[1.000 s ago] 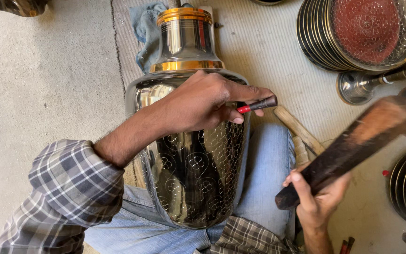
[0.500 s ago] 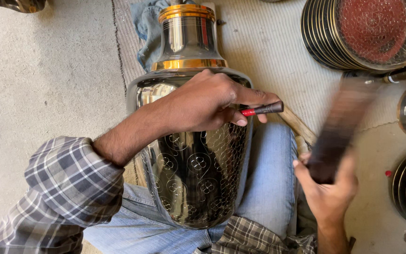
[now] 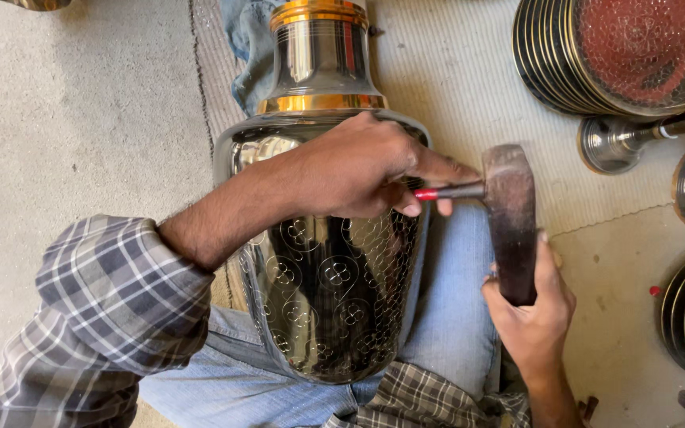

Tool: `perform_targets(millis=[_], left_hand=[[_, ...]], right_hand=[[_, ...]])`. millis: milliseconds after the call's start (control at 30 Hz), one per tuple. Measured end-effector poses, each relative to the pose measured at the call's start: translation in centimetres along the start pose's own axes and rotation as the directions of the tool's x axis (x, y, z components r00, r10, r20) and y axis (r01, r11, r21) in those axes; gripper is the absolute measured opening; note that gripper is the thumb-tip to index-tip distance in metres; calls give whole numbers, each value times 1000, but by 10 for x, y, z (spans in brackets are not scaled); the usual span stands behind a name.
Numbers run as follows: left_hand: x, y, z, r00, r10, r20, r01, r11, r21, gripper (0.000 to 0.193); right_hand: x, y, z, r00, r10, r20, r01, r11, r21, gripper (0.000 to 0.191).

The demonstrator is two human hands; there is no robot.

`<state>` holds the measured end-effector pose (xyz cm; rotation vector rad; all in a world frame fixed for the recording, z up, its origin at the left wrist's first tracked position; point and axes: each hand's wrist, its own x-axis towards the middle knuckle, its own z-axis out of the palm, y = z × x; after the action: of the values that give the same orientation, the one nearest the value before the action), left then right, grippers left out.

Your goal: The person sits cross-legged on the floor with a large brass vase on their lap and hammers a small punch along a pre-drawn decorative pattern using a wooden mallet, moving the punch point by point to chase the design into the metal surface.

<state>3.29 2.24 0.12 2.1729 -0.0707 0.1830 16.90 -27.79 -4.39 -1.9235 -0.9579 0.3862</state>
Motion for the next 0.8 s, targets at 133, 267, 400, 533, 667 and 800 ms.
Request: perform_targets(millis=[133, 267, 400, 533, 667, 800], left_hand=[[3, -4, 2, 997, -16, 82, 16, 1000, 7, 56], [4, -9, 5, 992, 7, 122, -19, 995, 99, 60], [7, -12, 6, 990, 54, 132, -52, 998, -21, 59], [10, -12, 4, 974, 12, 225, -5, 1000, -31, 66], [12, -7, -1, 964, 119, 236, -125, 992, 8, 64], [13, -1, -5, 930, -29, 366, 46, 998, -37, 60]], right_hand=[[-10, 5, 4, 999, -8, -31, 9, 1000, 23, 88], [-20, 11, 10, 995, -97, -7, 95, 990, -107, 97], [-27, 14, 14, 998, -8, -54, 10, 999, 36, 101], [-30, 14, 16, 996, -43, -80, 43, 999, -4, 101], [-30, 15, 18, 967, -250, -54, 219, 918, -331, 105], [-28, 16, 20, 981, -160, -111, 160, 987, -4, 100]])
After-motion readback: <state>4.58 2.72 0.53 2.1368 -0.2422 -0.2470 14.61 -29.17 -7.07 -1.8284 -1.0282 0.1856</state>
